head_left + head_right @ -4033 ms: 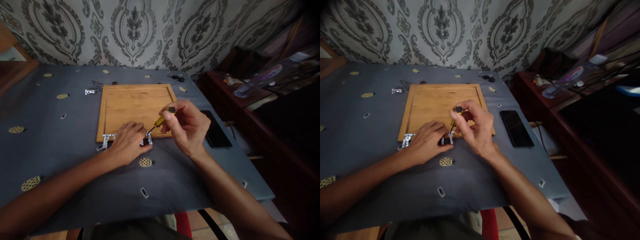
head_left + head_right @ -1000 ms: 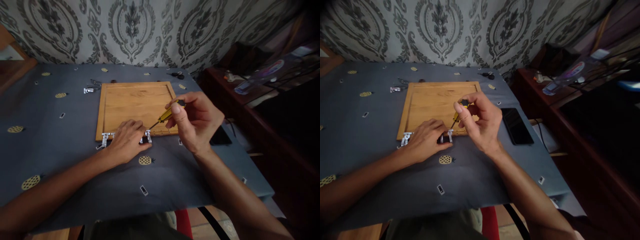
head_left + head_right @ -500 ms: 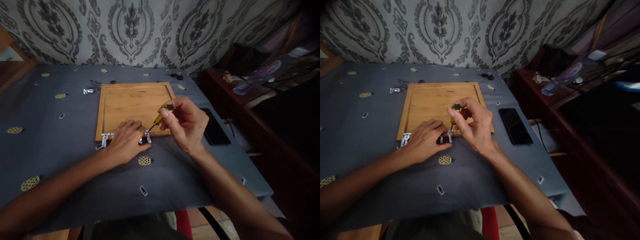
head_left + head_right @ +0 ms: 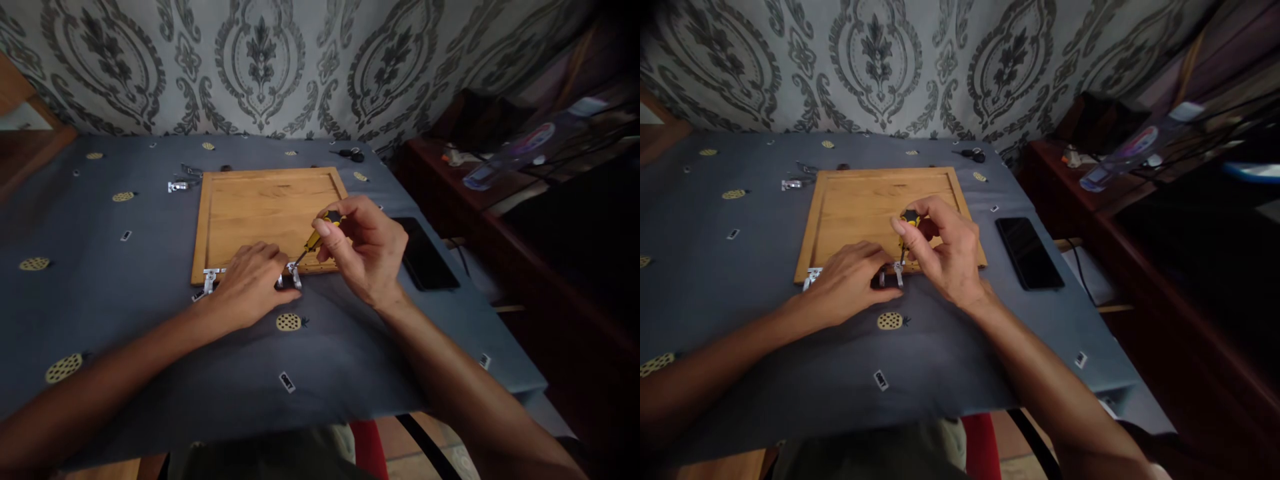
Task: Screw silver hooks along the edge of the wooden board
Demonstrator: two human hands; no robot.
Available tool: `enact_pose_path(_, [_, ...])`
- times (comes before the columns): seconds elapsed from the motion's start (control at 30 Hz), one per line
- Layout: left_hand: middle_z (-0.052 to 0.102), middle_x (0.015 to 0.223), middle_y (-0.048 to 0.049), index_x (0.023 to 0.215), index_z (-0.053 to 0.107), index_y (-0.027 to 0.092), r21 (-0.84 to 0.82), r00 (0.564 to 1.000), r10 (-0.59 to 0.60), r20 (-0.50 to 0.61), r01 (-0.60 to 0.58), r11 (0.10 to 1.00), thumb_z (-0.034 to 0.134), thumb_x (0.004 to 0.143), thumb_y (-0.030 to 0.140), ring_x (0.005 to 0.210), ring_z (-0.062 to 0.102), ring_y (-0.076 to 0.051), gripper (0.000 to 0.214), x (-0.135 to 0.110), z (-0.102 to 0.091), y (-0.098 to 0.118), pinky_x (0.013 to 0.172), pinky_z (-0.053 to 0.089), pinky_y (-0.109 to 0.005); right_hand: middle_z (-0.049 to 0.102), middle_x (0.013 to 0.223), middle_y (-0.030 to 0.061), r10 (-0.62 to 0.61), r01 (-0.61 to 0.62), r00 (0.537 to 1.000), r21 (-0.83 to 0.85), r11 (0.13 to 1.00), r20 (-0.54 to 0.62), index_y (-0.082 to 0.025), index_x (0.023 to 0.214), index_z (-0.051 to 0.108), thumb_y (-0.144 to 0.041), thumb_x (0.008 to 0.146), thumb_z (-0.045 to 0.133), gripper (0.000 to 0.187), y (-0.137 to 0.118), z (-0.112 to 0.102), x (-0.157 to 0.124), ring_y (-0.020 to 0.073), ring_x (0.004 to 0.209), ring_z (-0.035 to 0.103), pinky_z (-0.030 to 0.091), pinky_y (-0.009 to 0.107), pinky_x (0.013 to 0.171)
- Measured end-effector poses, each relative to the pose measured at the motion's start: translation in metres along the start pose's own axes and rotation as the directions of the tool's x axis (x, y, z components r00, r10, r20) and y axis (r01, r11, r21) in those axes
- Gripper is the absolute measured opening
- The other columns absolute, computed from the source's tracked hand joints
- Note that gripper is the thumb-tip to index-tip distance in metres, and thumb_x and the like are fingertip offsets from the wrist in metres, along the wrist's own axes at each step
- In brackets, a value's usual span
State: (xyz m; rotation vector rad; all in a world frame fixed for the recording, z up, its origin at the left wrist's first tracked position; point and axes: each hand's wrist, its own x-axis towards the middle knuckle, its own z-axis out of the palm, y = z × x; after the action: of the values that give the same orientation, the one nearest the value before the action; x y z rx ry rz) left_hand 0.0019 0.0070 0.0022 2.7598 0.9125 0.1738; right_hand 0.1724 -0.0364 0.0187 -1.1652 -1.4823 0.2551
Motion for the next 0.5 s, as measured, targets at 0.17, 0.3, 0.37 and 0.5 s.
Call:
enact_pose_path(0.17, [0.069,0.096,-0.0077,0.095,0.069,0.016,-0.012,0.999,-0.045,-0.025,0.045,0.999,0.076,0.084,0.044,0.094,0.064,-0.028,0.032,-0.001,-0.022,-0.007,0.083,0.049,-0.041,0.058,0.062,-0.0063,0.006,-0.006,1.000,0.011,1.000,0.000,-0.022,0.084,0.059,-0.038,0.089,0.071,0.020,0.002,0.000,0.000,0.0072,0.045,0.058,0.041,0.021,0.040])
enact_pose_path(0.3, [0.070,0.102,-0.0045,0.099,0.070,0.022,-0.185,0.991,-0.022,-0.128,-0.003,0.983,0.073,0.088,0.038,0.100,0.065,-0.026,0.020,-0.018,-0.059,0.003,0.086,0.050,-0.041,0.059,0.064,-0.0058,0.014,-0.012,0.999,0.051,0.999,-0.031,-0.022,0.084,0.059,-0.042,0.090,0.069,0.024,0.000,-0.001,-0.001,0.0064,0.043,0.057,0.041,0.020,0.037])
enact_pose_path(0.37, [0.071,0.104,-0.0012,0.100,0.072,0.027,-0.356,0.994,0.079,-0.076,-0.101,0.929,0.068,0.092,0.039,0.098,0.067,-0.022,0.015,-0.034,-0.076,0.019,0.087,0.052,-0.038,0.061,0.066,-0.0052,0.022,-0.016,0.996,0.064,0.998,-0.089,-0.022,0.085,0.059,-0.044,0.090,0.068,0.024,-0.002,-0.002,0.000,0.0065,0.043,0.057,0.042,0.019,0.037])
enact_pose_path(0.5, [0.073,0.101,0.0014,0.110,0.071,0.029,-0.570,0.932,0.362,-0.005,-0.300,0.765,0.061,0.098,0.031,0.094,0.068,-0.016,0.016,-0.069,-0.084,0.057,0.093,0.053,-0.030,0.063,0.069,-0.0044,-0.009,0.028,0.980,0.097,0.995,-0.198,-0.022,0.085,0.059,-0.045,0.089,0.069,0.025,-0.004,-0.005,0.002,0.0061,0.043,0.058,0.044,0.018,0.037])
